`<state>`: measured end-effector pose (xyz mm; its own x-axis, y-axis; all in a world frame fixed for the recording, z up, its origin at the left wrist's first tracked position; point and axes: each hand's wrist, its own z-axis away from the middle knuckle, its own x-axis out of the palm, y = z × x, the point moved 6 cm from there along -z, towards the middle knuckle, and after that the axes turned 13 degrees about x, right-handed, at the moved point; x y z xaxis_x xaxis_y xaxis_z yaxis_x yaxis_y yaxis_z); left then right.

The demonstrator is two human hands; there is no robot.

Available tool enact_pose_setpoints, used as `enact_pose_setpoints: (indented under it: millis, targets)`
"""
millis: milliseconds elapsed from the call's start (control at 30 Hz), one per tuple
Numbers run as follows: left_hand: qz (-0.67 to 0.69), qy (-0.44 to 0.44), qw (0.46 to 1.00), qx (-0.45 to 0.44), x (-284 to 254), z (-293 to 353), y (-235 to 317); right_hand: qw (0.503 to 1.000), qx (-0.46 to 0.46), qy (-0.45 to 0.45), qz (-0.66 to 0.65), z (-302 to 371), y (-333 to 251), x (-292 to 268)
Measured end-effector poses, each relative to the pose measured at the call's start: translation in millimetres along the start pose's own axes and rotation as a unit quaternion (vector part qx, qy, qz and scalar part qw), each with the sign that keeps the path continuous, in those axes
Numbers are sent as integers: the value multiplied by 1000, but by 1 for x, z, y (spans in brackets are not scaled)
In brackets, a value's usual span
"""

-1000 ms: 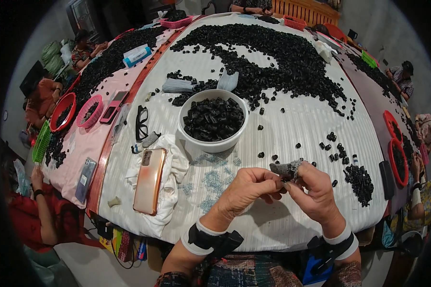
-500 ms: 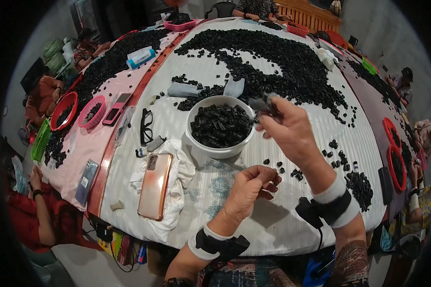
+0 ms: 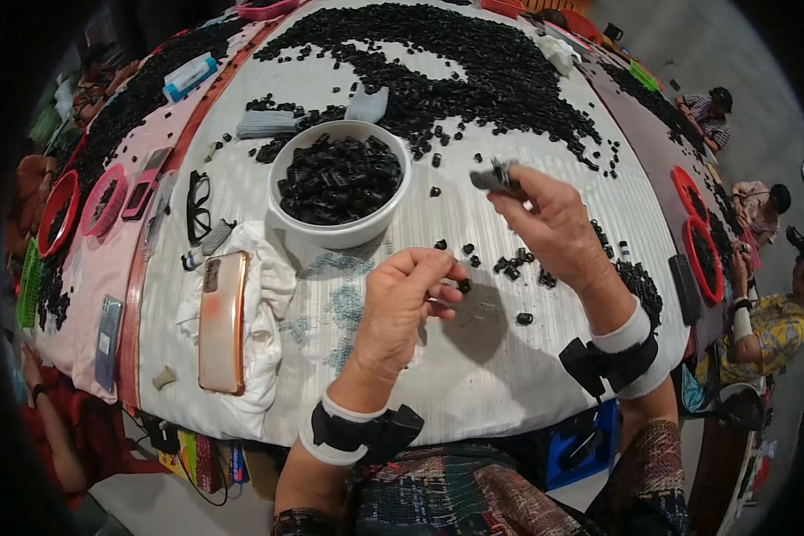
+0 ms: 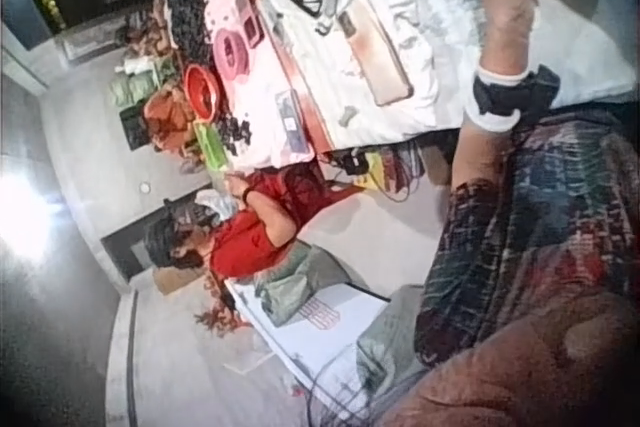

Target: Manually assembling small black plastic shoe buckle or strap adjusters on a workspace table.

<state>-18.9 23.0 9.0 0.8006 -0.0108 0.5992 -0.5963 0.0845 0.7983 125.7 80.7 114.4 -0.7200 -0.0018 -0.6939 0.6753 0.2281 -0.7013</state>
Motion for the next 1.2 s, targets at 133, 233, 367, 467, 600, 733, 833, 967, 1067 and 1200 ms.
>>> enact_pose_setpoints:
  millis: [133, 233, 367, 467, 600, 733, 833, 967, 1067, 1200]
  targets:
    - [-11, 5, 1000, 9, -1, 0, 1, 999, 29, -3, 40, 22, 38, -6]
    - [-10, 17, 1000, 10, -1, 1, 2, 996, 53, -22, 67, 38, 56, -3]
    - [-5, 45, 999, 27, -4, 2, 4, 999, 12, -46, 21, 49, 54, 19]
    - [-5, 55, 998, 32, -6, 0, 5, 993, -84, -67, 54, 53, 33, 41]
    - [5, 61, 998, 29, -8, -4, 2, 985, -59, -127, 98, 53, 40, 65]
    - [1, 60, 998, 27, -10, -4, -1, 992, -60, -77, 84, 56, 41, 57]
    - [-43, 61, 997, 26, -11, -2, -2, 991, -121, -16, 61, 62, 21, 38]
    - [-74, -11, 997, 1, 1, -1, -6, 982, -178, 3, 57, 73, 4, 26]
    - [-76, -81, 994, -3, 7, 2, -10, 968, -237, 9, 80, 79, -6, 26]
    - [-59, -102, 993, 4, 8, 1, -9, 966, -253, -14, 48, 78, -14, 26]
